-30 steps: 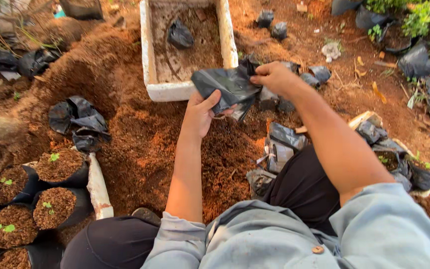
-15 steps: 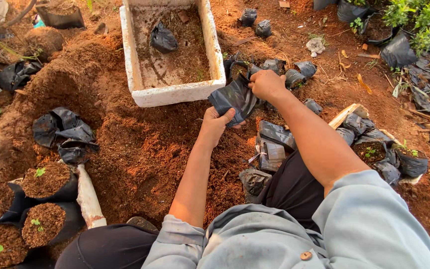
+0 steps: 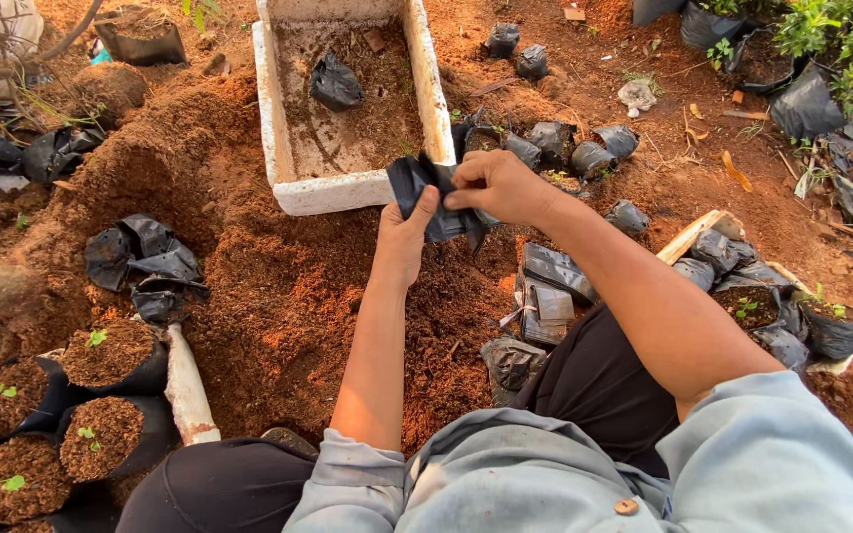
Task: The person prepares nursery bags by hand and fills them with soil mix, then places small seedlings into the bags and firms the soil around them.
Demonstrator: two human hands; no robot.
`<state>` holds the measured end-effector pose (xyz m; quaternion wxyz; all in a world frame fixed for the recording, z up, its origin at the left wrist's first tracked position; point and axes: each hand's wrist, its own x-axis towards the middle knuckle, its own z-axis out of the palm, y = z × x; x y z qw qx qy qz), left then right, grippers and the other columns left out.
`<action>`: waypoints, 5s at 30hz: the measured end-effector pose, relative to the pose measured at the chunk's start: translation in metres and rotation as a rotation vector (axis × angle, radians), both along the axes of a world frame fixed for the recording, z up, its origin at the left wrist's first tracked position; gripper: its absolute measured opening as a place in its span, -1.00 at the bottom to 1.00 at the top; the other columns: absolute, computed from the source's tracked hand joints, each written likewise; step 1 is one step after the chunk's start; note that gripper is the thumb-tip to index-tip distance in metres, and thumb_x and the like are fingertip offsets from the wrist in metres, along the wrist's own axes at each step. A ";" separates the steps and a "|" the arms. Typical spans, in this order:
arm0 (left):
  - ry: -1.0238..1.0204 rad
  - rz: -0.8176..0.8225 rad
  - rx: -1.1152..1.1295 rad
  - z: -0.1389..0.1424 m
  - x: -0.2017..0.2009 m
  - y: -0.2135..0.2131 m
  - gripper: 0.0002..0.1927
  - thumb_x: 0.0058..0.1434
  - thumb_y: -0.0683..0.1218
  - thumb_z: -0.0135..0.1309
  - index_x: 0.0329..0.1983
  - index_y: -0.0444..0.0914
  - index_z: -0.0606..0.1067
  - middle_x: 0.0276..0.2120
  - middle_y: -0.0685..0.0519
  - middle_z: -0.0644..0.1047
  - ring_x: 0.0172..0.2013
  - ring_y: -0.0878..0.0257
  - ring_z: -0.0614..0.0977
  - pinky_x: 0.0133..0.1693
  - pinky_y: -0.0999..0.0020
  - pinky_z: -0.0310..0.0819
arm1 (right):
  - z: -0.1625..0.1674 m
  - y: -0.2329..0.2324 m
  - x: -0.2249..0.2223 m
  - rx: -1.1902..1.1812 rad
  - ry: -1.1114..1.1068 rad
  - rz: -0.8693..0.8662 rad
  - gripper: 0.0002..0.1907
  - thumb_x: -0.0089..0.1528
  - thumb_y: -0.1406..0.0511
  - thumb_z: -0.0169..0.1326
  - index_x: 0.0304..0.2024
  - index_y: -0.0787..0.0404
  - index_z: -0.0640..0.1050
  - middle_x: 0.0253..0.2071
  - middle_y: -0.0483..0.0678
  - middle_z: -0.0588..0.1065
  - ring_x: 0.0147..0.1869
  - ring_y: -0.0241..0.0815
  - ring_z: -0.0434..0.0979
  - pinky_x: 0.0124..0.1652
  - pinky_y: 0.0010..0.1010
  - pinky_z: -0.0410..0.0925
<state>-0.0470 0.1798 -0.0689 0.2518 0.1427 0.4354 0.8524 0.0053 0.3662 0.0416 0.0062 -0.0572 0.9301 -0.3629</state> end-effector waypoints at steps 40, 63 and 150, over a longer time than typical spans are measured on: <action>0.019 -0.194 -0.480 0.008 0.013 0.004 -0.85 0.16 -0.05 0.13 -0.23 -0.16 0.52 -0.40 0.14 0.67 -0.40 0.37 0.74 -0.33 0.39 0.73 | -0.082 0.075 0.038 0.160 -0.298 -0.276 -0.64 0.36 0.11 0.10 0.06 0.21 0.55 -0.10 0.07 0.62 -0.09 -0.09 0.62 -0.09 -0.24 0.45; 0.177 -0.211 -0.738 0.022 0.038 -0.020 -0.68 0.19 0.12 0.26 -0.30 -0.24 0.61 -0.49 0.05 0.66 -0.53 0.31 0.63 -0.47 0.36 0.54 | -0.177 0.023 0.106 -0.086 -0.273 -0.890 -0.54 0.24 0.11 0.20 -0.02 0.35 0.51 -0.20 0.09 0.59 -0.23 -0.07 0.60 -0.22 -0.16 0.47; 0.349 -0.262 -1.025 0.003 0.088 -0.008 -0.62 0.33 0.11 0.16 -0.29 -0.33 0.64 -0.48 0.01 0.59 -0.53 0.29 0.53 -0.42 0.26 0.44 | -0.172 0.004 0.122 0.037 -0.136 -0.645 -0.74 0.20 0.14 0.31 -0.22 0.18 0.73 -0.36 -0.02 0.65 -0.31 -0.17 0.65 -0.24 -0.31 0.45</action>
